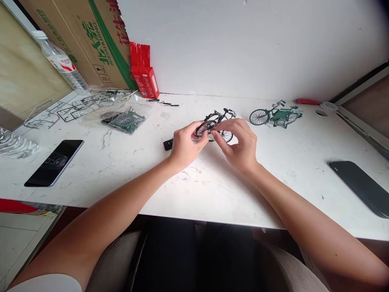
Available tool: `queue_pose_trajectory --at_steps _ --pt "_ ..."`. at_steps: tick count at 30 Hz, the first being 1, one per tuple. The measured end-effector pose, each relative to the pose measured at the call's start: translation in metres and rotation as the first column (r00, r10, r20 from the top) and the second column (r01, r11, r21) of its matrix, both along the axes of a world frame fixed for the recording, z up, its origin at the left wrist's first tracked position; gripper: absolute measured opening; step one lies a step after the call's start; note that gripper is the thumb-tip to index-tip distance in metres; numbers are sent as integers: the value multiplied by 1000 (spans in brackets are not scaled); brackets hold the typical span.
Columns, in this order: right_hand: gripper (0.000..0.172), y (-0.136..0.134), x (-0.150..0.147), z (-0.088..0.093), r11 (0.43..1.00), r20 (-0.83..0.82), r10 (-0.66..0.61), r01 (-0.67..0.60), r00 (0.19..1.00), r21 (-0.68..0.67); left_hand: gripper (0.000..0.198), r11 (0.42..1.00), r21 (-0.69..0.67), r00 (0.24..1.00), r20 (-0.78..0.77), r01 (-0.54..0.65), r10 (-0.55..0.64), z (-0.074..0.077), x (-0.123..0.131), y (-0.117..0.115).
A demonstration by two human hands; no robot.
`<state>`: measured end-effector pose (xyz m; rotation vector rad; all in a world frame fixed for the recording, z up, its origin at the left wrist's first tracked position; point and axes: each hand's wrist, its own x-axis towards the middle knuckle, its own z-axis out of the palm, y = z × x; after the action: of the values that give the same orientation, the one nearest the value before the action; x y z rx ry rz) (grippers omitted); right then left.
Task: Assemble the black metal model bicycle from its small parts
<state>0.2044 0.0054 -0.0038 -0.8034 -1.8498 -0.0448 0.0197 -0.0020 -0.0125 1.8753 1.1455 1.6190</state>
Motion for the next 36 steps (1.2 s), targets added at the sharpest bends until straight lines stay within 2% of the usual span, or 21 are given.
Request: queue_pose_trajectory --at_steps 4,13,18,22,26,32,36 --pt "6 3 1 -3 999 3 13 -13 1000 53 17 999 -31 1000 7 -8 9 -1 1 0" --pt "4 3 3 -3 990 114 -64 49 991 135 20 997 -65 999 -15 -49 48 -4 3 -1" --pt "7 3 4 -2 992 87 -59 49 994 117 19 996 -41 995 -66 -77 74 -4 2 -2" --pt "2 3 6 -2 996 106 -32 23 994 83 20 995 -24 992 -86 -99 96 -3 1 -1" --pt "7 3 9 -1 997 153 -61 53 986 60 21 995 -11 991 -91 -103 102 -1 1 -2" --pt "6 5 10 -1 994 150 -69 55 986 95 23 994 15 990 -92 -104 105 1 2 -4" --pt "12 4 10 1 993 158 -106 96 982 71 22 994 22 988 -105 -109 110 0 2 -4"
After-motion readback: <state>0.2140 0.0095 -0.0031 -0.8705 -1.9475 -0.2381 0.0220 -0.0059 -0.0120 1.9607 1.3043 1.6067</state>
